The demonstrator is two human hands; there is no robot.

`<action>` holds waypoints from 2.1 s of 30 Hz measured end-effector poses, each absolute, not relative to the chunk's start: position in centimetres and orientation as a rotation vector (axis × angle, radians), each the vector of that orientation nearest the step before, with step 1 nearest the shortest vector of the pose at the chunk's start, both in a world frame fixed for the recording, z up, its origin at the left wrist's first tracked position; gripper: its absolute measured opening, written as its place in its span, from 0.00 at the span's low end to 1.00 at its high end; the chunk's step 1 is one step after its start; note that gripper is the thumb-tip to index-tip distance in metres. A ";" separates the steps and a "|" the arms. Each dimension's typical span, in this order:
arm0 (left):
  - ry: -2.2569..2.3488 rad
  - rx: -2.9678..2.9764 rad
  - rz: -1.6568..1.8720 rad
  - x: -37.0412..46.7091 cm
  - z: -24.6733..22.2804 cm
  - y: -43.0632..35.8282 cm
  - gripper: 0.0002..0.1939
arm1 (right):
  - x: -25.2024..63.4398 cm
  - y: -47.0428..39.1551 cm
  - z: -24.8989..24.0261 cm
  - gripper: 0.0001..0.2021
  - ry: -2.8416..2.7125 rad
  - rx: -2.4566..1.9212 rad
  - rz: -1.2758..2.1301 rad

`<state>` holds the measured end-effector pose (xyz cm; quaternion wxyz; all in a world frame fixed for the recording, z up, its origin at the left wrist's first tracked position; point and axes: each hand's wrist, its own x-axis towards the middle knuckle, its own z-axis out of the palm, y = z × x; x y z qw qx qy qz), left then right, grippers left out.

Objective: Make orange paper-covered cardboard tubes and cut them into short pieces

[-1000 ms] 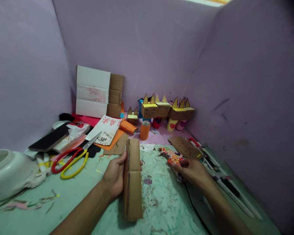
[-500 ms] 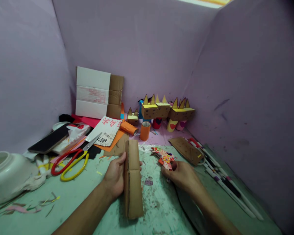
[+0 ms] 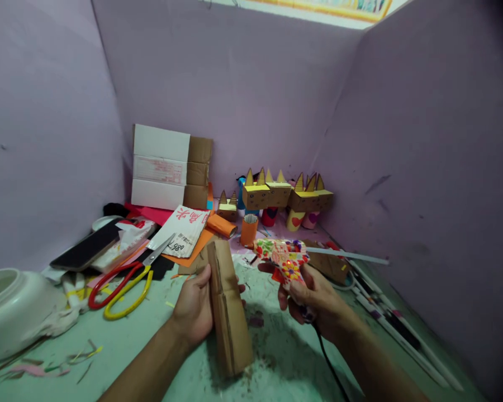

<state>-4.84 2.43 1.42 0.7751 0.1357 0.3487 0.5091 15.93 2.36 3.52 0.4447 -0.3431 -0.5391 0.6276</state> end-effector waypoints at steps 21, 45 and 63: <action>0.783 0.360 1.126 -3.5 2.7 1.0 0.14 | 15.4 1.0 3.4 0.13 -1.685 -1.079 1.036; 0.756 0.606 1.093 -4.0 2.2 1.0 0.20 | 15.3 2.0 6.3 0.06 -1.860 -1.108 0.756; 0.745 0.630 1.127 -4.0 1.5 0.9 0.24 | 14.9 1.1 6.4 0.07 -1.924 -1.184 0.782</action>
